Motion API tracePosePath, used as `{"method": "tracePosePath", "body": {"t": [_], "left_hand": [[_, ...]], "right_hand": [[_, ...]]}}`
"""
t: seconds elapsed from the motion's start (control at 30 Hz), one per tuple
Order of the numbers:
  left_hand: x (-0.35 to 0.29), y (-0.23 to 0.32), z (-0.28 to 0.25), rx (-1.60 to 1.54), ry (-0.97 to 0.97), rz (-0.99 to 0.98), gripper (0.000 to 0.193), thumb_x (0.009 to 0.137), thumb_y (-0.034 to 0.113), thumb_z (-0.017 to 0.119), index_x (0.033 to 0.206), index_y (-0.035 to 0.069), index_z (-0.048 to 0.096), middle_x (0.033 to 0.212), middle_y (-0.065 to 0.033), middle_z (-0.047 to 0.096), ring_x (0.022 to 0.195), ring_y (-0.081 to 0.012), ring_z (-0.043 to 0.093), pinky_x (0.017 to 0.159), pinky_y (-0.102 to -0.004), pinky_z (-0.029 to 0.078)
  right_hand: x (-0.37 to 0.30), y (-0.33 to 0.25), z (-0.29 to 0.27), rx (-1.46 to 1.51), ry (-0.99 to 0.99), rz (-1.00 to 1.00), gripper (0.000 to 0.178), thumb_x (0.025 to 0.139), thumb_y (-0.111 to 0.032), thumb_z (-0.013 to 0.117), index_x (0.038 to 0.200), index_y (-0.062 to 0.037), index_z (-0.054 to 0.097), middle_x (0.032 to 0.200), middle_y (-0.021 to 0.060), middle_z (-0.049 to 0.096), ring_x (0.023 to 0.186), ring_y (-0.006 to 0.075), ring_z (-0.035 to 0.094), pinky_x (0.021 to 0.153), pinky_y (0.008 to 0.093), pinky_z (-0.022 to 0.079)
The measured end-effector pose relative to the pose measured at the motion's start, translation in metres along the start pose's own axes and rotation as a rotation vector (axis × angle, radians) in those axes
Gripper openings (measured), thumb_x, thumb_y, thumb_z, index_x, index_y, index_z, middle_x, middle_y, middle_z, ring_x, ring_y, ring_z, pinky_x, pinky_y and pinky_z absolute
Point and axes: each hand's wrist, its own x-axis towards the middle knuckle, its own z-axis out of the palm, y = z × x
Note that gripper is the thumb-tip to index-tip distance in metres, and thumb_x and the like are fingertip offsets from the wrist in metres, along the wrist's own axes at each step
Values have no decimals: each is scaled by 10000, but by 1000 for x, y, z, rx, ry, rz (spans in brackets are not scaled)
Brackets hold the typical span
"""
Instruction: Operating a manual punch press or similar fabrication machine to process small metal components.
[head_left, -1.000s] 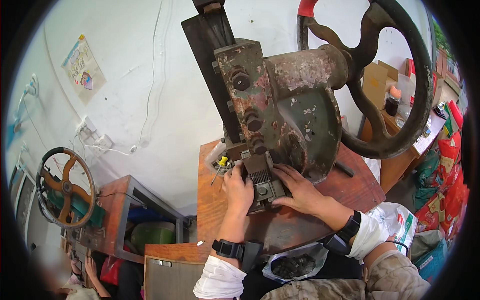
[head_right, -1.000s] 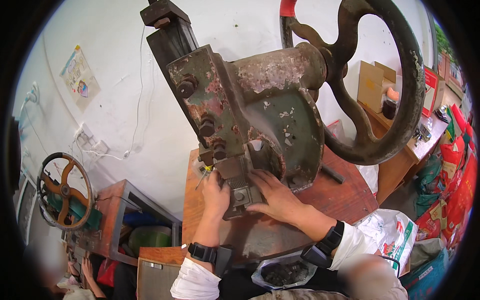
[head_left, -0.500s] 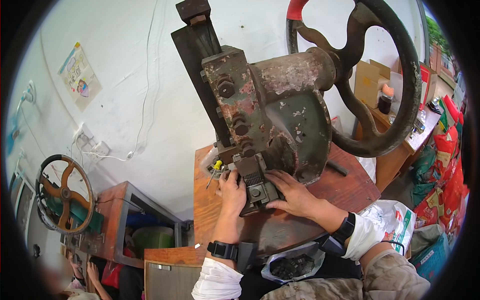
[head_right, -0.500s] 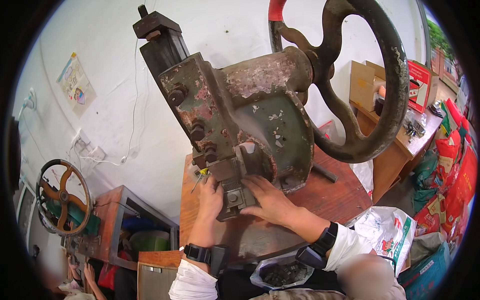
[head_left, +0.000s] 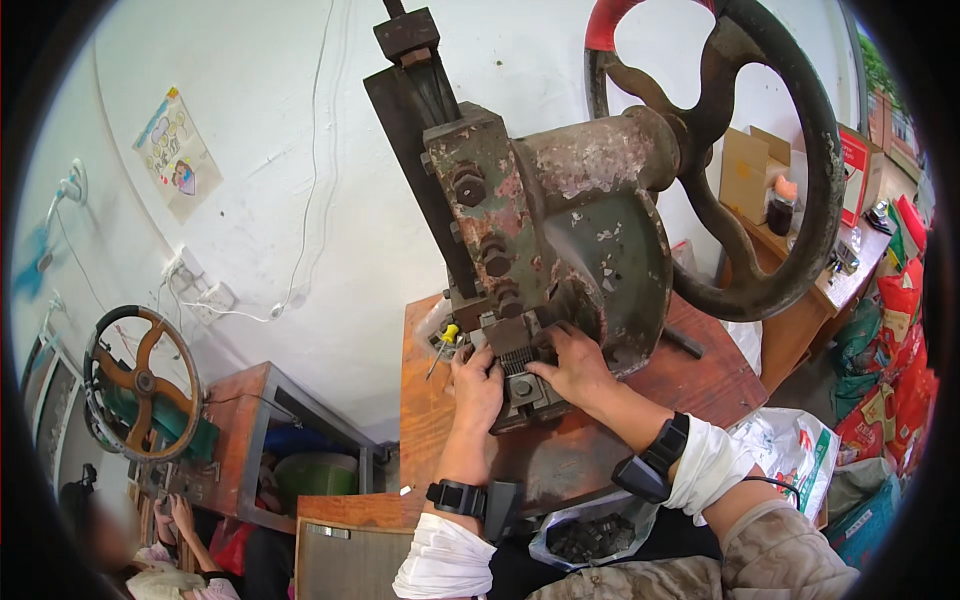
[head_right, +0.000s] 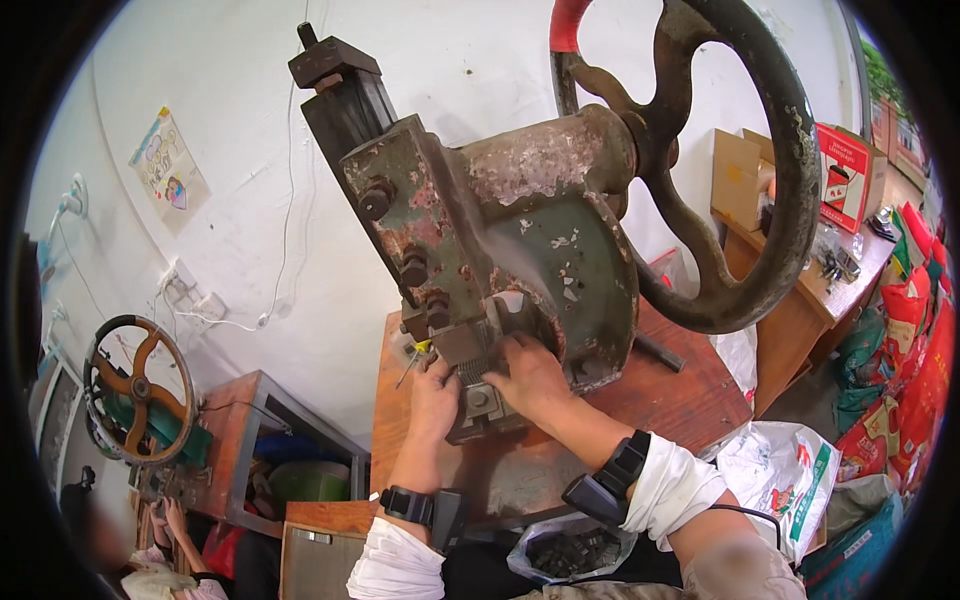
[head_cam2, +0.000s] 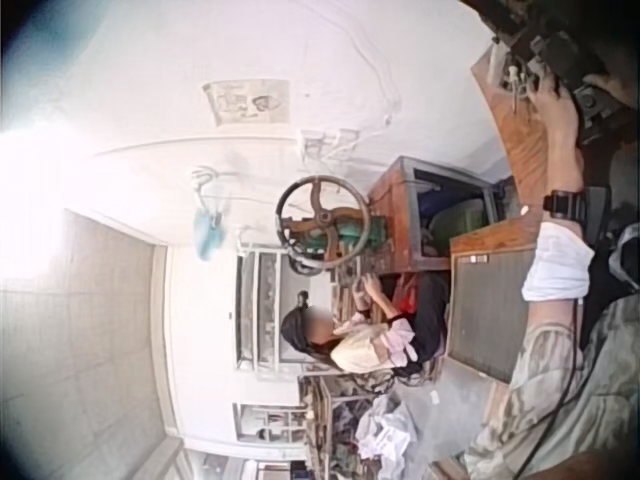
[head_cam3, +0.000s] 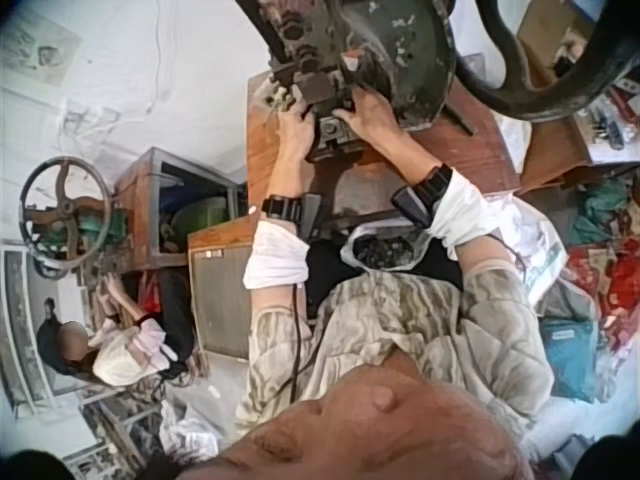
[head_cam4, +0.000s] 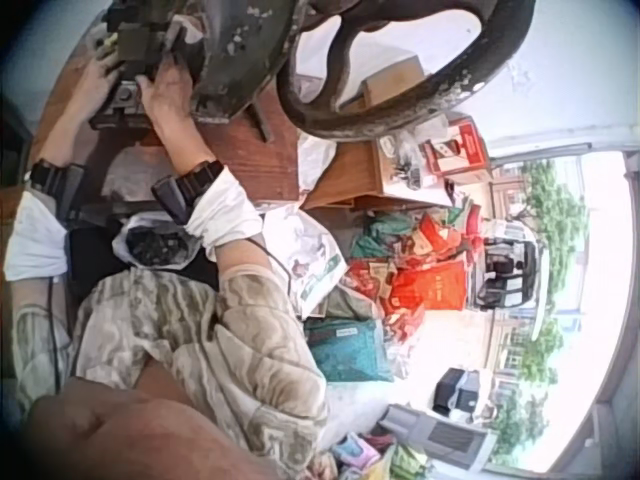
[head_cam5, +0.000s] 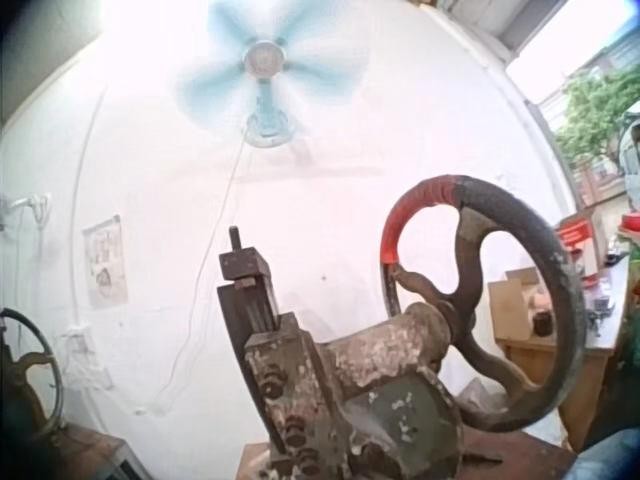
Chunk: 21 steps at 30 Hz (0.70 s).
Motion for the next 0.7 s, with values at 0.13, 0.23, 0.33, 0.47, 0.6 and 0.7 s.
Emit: {"method": "tracePosePath", "body": {"t": [0.13, 0.23, 0.33, 0.47, 0.6, 0.7], "left_hand": [[4, -12, 0, -73, -95, -96, 295, 813, 21, 505, 1085, 31, 617, 1002, -153, 635, 941, -234, 591, 838, -318, 441], [10, -4, -1, -357, -158, -155, 298, 785, 43, 530, 1066, 8, 622, 1235, -172, 551, 1167, -393, 450, 1001, -404, 337], [7, -13, 6, -251, -145, -136, 286, 803, 42, 519, 1067, -29, 603, 1243, -195, 535, 1094, -365, 522, 961, -365, 384], [-4, -10, -17, -235, -139, -184, 307, 838, 55, 500, 1127, -18, 575, 1278, -205, 501, 1133, -346, 517, 958, -324, 392], [0, -1, -12, -247, -196, -211, 334, 847, 57, 493, 1167, -19, 547, 1312, -224, 459, 1217, -339, 454, 988, -314, 365], [5, 3, 2, -270, -205, -144, 342, 846, 50, 488, 1176, -27, 537, 1317, -235, 447, 1210, -338, 461, 986, -312, 369]], "right_hand": [[0, -17, 4, -115, 50, 15, 504, 656, -299, 761, 1010, -7, 551, 967, 185, 564, 904, 378, 570, 761, 426, 477], [7, -17, -2, -185, 14, 48, 572, 643, -360, 766, 1041, -15, 545, 978, 191, 566, 936, 375, 567, 779, 419, 480], [-14, -24, -34, -169, 63, -208, 471, 682, -299, 735, 1039, -47, 560, 1009, 159, 558, 951, 344, 564, 778, 418, 482], [-7, -74, -196, -352, 348, -866, 199, 734, -47, 647, 932, -70, 640, 854, 90, 575, 794, 243, 579, 701, 327, 467], [85, -119, -358, -647, 719, -454, 353, 864, -264, 587, 1097, 1, 574, 968, 97, 621, 902, 128, 593, 807, 270, 456], [122, -172, -348, -204, 511, 261, 431, 833, -341, 622, 968, 67, 604, 766, 131, 634, 716, 190, 607, 679, 316, 518]]}}
